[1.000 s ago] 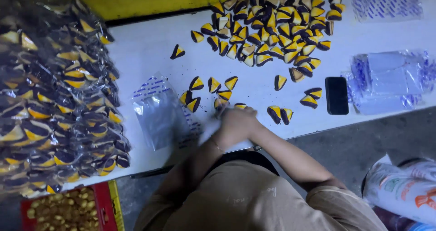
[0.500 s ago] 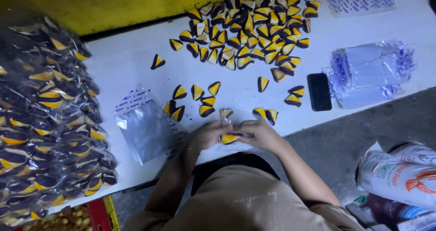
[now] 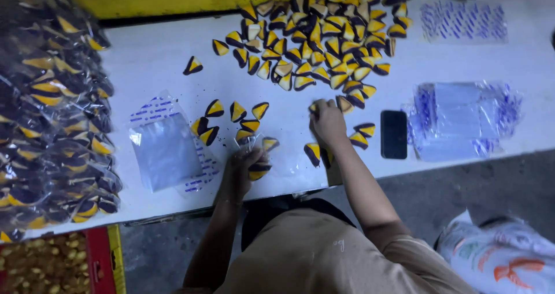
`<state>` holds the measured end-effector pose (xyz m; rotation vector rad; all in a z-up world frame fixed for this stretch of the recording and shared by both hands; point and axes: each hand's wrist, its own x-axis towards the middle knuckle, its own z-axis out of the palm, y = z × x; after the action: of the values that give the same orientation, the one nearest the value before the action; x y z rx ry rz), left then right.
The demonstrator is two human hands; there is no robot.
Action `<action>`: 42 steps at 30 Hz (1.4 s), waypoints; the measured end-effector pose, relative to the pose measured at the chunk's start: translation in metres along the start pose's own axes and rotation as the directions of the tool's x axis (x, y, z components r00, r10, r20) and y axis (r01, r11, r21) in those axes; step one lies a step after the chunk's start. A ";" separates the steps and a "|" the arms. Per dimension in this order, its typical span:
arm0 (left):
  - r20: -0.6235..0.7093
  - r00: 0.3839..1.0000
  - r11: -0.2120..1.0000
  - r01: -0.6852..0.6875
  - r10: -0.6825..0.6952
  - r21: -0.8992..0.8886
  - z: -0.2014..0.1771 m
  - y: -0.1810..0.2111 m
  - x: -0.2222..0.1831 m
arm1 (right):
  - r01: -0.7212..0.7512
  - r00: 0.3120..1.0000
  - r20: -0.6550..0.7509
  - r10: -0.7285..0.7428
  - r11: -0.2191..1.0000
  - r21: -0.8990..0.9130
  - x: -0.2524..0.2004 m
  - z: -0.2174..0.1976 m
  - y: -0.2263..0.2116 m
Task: Packing individual triangular pastries into small plastic bags at a packaging station.
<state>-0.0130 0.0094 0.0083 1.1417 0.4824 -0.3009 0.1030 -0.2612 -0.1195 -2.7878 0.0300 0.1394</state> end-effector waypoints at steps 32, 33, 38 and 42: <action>-0.242 0.964 0.967 -0.163 0.114 -0.196 -0.097 -0.035 0.015 | 0.657 0.734 0.046 -0.677 0.726 0.202 0.001 -0.003 -0.150; -0.233 0.963 0.967 -0.183 0.139 -0.179 -0.114 -0.039 0.023 | 0.656 0.751 0.110 -0.651 0.715 -0.244 0.024 0.033 -0.137; -0.201 0.960 0.949 -0.236 0.195 -0.207 -0.124 -0.015 0.011 | 0.544 0.834 -0.311 -0.456 0.772 0.328 0.032 0.042 -0.125; -0.149 0.969 0.951 -0.226 0.197 -0.212 -0.136 -0.017 0.009 | 0.414 0.907 -0.278 -0.317 0.792 0.448 0.018 0.048 -0.094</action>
<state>-0.0424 0.1283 -0.0549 0.9807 0.4869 0.0147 0.1198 -0.1565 -0.1339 -2.2206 -0.3793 -0.2085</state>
